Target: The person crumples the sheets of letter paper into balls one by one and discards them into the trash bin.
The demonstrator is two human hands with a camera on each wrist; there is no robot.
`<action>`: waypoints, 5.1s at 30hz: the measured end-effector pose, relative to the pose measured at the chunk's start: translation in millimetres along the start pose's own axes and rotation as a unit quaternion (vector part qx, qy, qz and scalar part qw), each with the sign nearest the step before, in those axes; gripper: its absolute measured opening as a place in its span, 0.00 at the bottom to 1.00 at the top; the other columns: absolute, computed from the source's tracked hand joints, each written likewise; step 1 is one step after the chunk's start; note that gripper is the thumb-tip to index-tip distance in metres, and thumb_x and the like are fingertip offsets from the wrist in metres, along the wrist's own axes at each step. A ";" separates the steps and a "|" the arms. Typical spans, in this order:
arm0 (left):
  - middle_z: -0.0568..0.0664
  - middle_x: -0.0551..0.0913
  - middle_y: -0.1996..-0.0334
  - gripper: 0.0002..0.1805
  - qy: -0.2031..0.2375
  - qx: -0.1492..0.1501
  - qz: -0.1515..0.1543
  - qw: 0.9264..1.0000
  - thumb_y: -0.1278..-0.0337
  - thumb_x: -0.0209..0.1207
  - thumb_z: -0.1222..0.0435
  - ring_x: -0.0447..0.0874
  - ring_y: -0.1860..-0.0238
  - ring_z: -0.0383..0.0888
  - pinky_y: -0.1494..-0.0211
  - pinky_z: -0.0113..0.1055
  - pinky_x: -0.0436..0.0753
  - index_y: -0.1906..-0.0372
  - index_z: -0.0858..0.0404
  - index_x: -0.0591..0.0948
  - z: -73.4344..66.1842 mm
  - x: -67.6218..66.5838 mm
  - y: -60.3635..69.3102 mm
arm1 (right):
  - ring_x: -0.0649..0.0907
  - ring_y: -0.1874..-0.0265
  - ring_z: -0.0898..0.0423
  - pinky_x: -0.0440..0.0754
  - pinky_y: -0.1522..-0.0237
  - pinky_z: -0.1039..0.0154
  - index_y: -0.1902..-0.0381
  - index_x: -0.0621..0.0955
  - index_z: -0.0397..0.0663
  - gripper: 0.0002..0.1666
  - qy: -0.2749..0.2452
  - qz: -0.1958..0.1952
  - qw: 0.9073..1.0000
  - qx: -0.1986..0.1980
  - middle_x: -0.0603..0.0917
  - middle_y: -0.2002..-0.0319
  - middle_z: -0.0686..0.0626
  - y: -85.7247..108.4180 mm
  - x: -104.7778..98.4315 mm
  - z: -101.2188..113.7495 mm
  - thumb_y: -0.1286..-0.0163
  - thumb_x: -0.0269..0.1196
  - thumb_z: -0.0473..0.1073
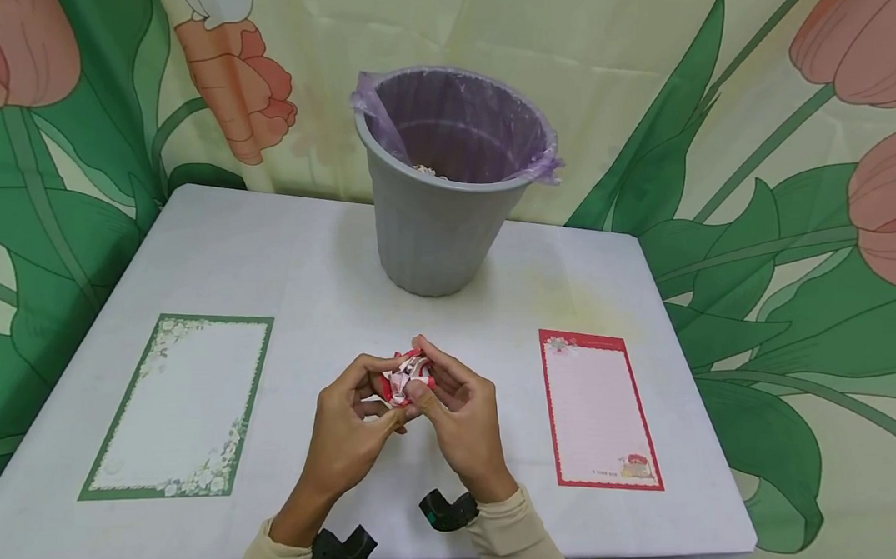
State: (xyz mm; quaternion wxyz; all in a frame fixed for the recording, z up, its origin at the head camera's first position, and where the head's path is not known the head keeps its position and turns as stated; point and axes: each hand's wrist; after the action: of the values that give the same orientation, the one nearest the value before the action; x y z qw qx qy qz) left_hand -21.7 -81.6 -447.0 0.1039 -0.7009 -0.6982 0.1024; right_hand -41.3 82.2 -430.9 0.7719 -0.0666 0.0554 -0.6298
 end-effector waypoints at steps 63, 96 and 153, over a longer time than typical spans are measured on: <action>0.43 0.83 0.63 0.10 0.274 -0.111 0.081 0.952 0.33 0.65 0.63 0.81 0.76 0.33 0.74 0.21 0.79 0.50 0.55 0.80 13.7 -19.7 -1.9 | 0.87 0.36 0.51 0.86 0.39 0.63 0.51 0.92 0.55 0.18 -0.177 0.246 0.952 -0.031 0.90 0.42 0.48 -37.9 -33.7 -16.9 0.41 0.78 0.43; 0.44 0.82 0.65 0.07 0.249 -0.089 0.083 0.961 0.28 0.62 0.71 0.75 0.78 0.34 0.78 0.22 0.72 0.51 0.58 0.80 -0.4 -19.3 -9.4 | 0.84 0.34 0.52 0.86 0.40 0.56 0.42 0.82 0.25 0.23 -0.078 0.305 0.947 -0.058 0.85 0.38 0.41 -37.3 -51.3 -0.6 0.30 0.70 0.37; 0.52 0.75 0.70 0.37 -0.299 0.233 -0.130 0.916 0.37 0.67 0.44 0.69 0.68 0.42 0.69 0.28 0.65 0.32 0.64 0.83 9.8 2.6 -6.2 | 0.93 0.66 0.60 0.92 0.55 0.61 0.50 0.83 0.15 0.36 -0.109 0.011 0.994 -0.011 0.94 0.62 0.53 -14.6 -10.8 -9.0 0.33 0.74 0.50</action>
State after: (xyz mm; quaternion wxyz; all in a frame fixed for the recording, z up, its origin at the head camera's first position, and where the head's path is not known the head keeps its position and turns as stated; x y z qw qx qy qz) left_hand -30.4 -78.9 -454.6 0.0631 -0.4970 -0.7378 0.4525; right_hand -59.1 89.5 -437.2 0.7794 -0.1426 -0.0210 -0.6097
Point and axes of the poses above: each hand's wrist, its own y-axis away from the middle knuckle, its own x-axis out of the palm, z = x × y
